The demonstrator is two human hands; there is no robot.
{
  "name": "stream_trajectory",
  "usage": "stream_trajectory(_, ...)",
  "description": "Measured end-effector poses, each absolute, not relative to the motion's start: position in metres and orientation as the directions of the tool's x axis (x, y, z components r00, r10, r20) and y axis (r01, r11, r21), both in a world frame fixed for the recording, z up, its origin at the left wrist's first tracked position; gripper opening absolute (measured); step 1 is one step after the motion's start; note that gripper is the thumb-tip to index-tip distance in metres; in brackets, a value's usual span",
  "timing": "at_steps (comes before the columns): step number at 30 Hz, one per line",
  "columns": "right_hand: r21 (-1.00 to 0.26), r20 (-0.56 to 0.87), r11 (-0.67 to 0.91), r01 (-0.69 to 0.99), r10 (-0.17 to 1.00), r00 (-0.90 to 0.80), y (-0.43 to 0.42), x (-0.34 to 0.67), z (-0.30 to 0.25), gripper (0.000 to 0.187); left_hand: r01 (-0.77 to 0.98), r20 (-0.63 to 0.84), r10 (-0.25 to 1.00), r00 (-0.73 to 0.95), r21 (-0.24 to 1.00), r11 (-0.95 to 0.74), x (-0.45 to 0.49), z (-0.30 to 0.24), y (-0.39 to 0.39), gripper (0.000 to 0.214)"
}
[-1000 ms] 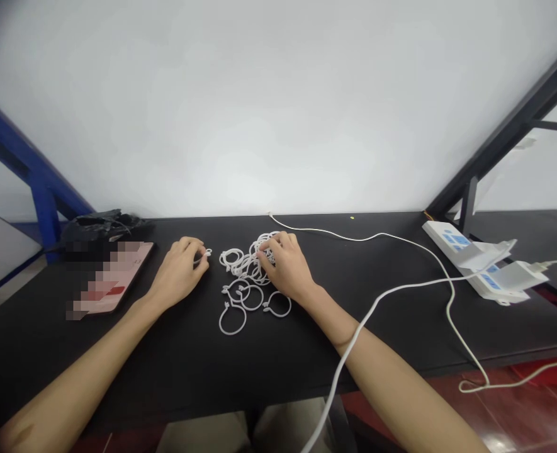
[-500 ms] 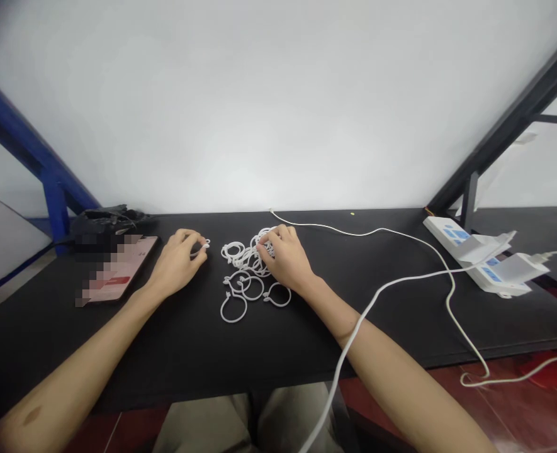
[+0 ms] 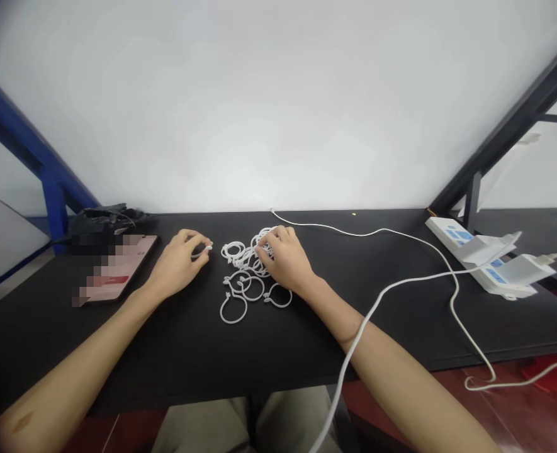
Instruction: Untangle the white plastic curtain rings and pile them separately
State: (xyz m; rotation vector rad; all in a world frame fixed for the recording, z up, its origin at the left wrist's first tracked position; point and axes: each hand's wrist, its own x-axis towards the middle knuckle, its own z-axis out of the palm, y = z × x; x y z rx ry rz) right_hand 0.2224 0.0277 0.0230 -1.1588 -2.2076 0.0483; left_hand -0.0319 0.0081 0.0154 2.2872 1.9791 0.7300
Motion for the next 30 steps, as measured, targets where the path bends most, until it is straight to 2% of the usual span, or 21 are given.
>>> stream_trajectory(9, -0.285, 0.524, 0.615, 0.735, 0.743, -0.417, 0.0286, 0.2227, 0.0220, 0.014, 0.920, 0.305, 0.949, 0.080, 0.344, -0.188, -0.0303, 0.0180, 0.0058, 0.022)
stream_trajectory(20, -0.310, 0.501, 0.603, 0.735, 0.760, -0.413, 0.0276, 0.2203, 0.0237, 0.012, 0.912, 0.303, 0.950, 0.079, 0.363, -0.191, -0.0292, 0.0209, 0.0044, 0.023)
stream_trajectory(30, -0.321, 0.481, 0.603, 0.731, 0.768, -0.423, 0.0265, 0.2189, 0.0246, 0.014, 0.931, 0.268, 0.959, 0.096, 0.316, -0.182, -0.0281, 0.0224, 0.0045, 0.024)
